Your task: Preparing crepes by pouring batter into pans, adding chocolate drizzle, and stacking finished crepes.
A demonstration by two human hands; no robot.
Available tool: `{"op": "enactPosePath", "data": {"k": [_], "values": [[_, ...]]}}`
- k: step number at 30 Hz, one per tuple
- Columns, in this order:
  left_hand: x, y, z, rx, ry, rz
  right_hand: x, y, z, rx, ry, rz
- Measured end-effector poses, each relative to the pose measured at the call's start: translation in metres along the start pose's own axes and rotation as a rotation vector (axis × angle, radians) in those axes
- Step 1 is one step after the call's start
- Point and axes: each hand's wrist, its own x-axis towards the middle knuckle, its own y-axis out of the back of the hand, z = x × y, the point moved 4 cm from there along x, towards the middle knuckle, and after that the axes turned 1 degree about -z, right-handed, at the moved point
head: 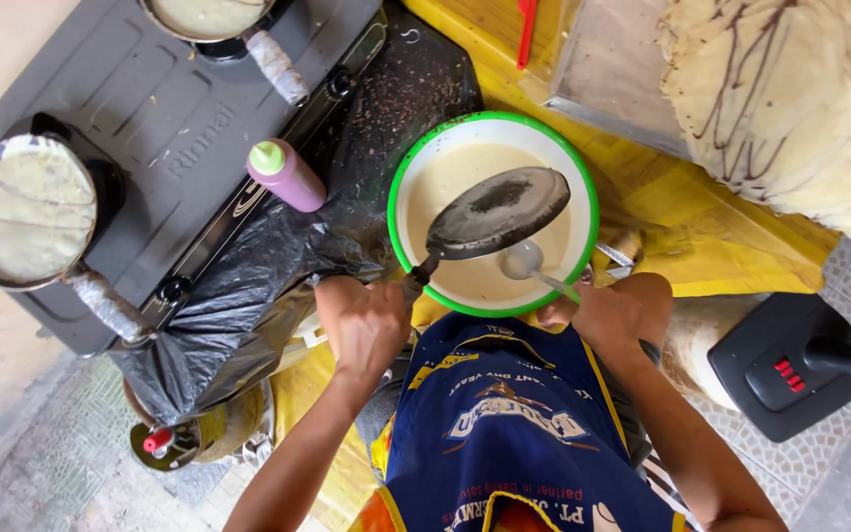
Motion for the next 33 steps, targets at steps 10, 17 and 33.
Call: {"op": "enactPosePath", "data": {"k": [10, 17, 33], "values": [[-0.037, -0.064, 0.043, -0.188, 0.112, -0.154, 0.01, -0.036, -0.012, 0.011, -0.179, -0.241], [-0.05, -0.083, 0.049, -0.321, 0.257, -0.224, 0.034, -0.072, 0.024, -0.297, -0.131, -0.223], [-0.055, -0.06, -0.006, -1.03, 0.851, -0.39, 0.05, -0.074, -0.538, 0.772, 0.405, -0.787]]}}
